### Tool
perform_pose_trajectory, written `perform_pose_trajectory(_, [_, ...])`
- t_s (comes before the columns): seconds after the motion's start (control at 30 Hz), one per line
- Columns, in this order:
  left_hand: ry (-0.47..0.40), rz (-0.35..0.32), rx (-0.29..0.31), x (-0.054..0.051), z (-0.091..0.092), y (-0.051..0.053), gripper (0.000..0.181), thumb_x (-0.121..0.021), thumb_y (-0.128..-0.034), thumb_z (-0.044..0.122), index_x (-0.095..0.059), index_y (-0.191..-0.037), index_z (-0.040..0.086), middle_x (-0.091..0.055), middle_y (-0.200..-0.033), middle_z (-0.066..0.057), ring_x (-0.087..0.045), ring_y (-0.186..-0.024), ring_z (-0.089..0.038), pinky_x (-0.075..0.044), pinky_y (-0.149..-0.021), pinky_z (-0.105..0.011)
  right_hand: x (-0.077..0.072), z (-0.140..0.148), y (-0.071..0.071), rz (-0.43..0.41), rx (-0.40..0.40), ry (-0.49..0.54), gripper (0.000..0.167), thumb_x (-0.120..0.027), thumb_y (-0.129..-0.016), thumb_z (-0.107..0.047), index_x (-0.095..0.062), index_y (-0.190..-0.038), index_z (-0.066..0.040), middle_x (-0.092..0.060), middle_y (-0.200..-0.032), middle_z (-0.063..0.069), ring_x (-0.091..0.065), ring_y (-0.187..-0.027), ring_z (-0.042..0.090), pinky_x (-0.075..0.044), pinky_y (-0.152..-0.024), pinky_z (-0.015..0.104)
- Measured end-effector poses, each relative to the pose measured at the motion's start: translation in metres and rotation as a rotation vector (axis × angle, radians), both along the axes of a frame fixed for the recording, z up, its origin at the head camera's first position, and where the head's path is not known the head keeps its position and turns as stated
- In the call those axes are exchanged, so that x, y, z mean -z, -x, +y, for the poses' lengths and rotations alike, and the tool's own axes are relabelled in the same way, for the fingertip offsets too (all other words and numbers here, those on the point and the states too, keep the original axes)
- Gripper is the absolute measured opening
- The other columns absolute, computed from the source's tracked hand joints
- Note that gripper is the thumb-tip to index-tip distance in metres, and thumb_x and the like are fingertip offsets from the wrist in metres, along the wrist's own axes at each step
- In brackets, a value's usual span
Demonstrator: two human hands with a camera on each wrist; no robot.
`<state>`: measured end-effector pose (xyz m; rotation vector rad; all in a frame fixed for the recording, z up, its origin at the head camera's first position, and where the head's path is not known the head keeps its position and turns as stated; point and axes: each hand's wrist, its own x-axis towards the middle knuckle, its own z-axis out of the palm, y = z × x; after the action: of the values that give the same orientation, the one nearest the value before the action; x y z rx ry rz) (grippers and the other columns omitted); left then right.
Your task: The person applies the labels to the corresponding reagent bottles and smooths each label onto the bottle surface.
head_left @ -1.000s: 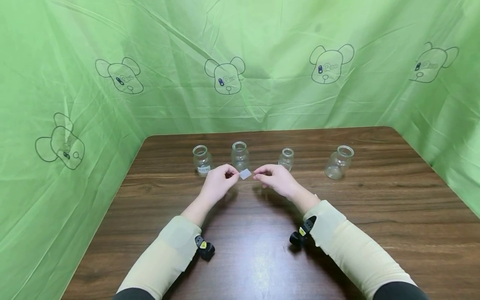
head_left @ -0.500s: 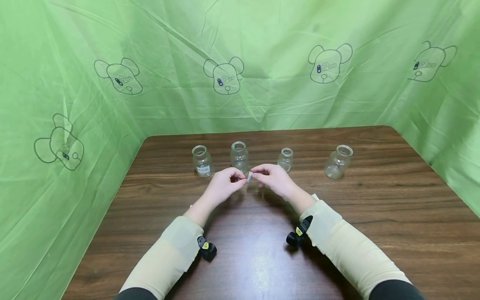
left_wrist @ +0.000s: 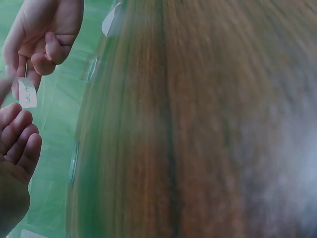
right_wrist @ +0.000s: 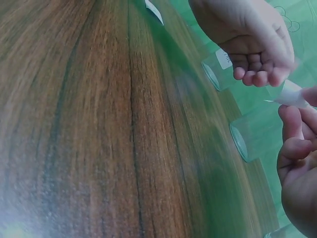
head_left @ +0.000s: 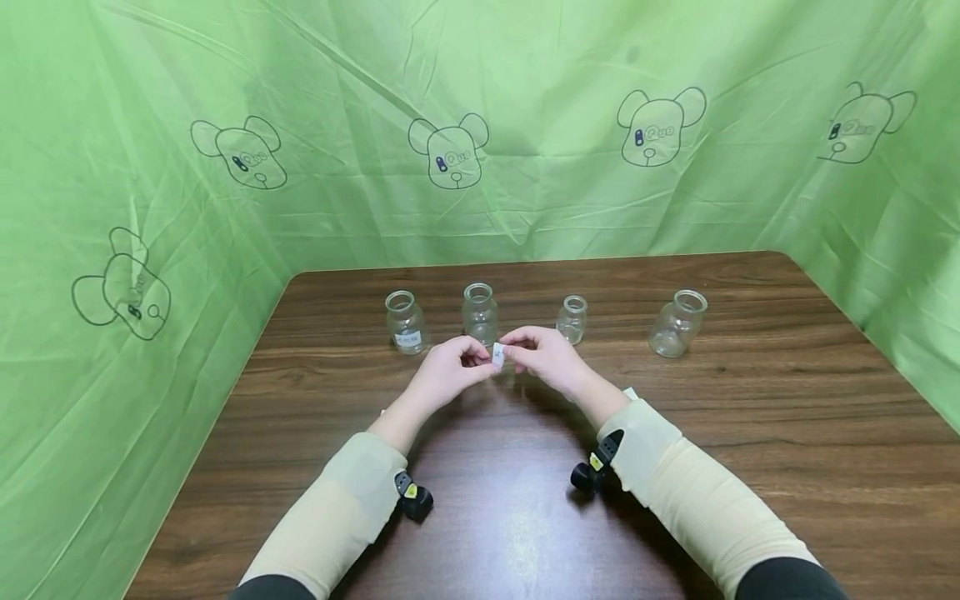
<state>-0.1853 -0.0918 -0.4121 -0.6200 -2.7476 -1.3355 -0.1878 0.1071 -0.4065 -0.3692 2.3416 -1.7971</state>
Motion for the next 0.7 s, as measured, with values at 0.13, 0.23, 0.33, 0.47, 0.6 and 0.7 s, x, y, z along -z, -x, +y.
perform_pose_trajectory(0.13, [0.001, 0.01, -0.044, 0.0017, -0.0012, 0.001, 0.019, -0.074, -0.0809, 0.029, -0.066, -0.09, 0.014, -0.063, -0.081, 0.006, -0.056, -0.074, -0.009, -0.047, -0.067, -0.027, 0.0005, 0.0, 0.001, 0.004, -0.002, 0.015, 0.023, -0.062, -0.087, -0.009, -0.064, -0.107, 0.001, -0.064, -0.083, 0.016, -0.059, -0.072, 0.038, -0.04, -0.05, 0.021])
perform_pose_trajectory(0.23, [-0.012, 0.023, -0.053, 0.003, -0.0004, 0.0024, 0.018, -0.069, -0.0859, 0.026, -0.066, -0.097, 0.012, -0.065, -0.088, 0.004, -0.058, -0.079, -0.01, -0.048, -0.071, -0.028, 0.0017, -0.0001, 0.002, -0.009, -0.01, 0.028, 0.023, -0.062, -0.087, -0.009, -0.065, -0.107, 0.001, -0.064, -0.083, 0.014, -0.059, -0.068, 0.031, -0.04, -0.05, 0.021])
perform_pose_trajectory(0.33, [-0.027, 0.022, -0.054, 0.0034, 0.0012, 0.0031, 0.017, -0.066, -0.0881, 0.024, -0.067, -0.1, 0.012, -0.066, -0.092, 0.003, -0.059, -0.083, -0.011, -0.048, -0.075, -0.03, 0.0031, -0.001, 0.0028, -0.03, -0.024, 0.032, 0.023, -0.063, -0.087, -0.01, -0.065, -0.107, 0.0, -0.064, -0.081, 0.01, -0.058, -0.066, 0.021, -0.04, -0.051, 0.021])
perform_pose_trajectory(0.47, [-0.038, 0.004, -0.06, 0.004, 0.0028, 0.0037, 0.012, -0.064, -0.0888, 0.023, -0.066, -0.096, 0.013, -0.066, -0.089, 0.004, -0.058, -0.081, -0.011, -0.047, -0.074, -0.031, 0.0048, -0.0023, 0.0033, -0.04, -0.041, 0.023, 0.024, -0.065, -0.086, -0.011, -0.066, -0.107, -0.001, -0.063, -0.079, 0.006, -0.058, -0.065, 0.017, -0.041, -0.052, 0.02])
perform_pose_trajectory(0.6, [-0.044, -0.012, -0.074, 0.0038, 0.0033, 0.0039, 0.008, -0.064, -0.0884, 0.022, -0.065, -0.09, 0.014, -0.064, -0.083, 0.005, -0.056, -0.077, -0.011, -0.045, -0.071, -0.03, 0.0048, -0.0029, 0.0033, -0.031, -0.051, 0.03, 0.024, -0.065, -0.086, -0.011, -0.065, -0.108, 0.001, -0.063, -0.078, 0.005, -0.058, -0.064, 0.016, -0.041, -0.051, 0.02])
perform_pose_trajectory(0.7, [-0.049, -0.013, -0.078, 0.0032, 0.0034, 0.0036, 0.008, -0.064, -0.0881, 0.021, -0.065, -0.089, 0.014, -0.063, -0.081, 0.005, -0.055, -0.076, -0.012, -0.045, -0.069, -0.029, 0.0046, -0.0024, 0.0034, -0.026, -0.052, 0.029, 0.025, -0.065, -0.086, -0.011, -0.065, -0.108, 0.001, -0.062, -0.076, 0.004, -0.058, -0.064, 0.016, -0.04, -0.051, 0.02])
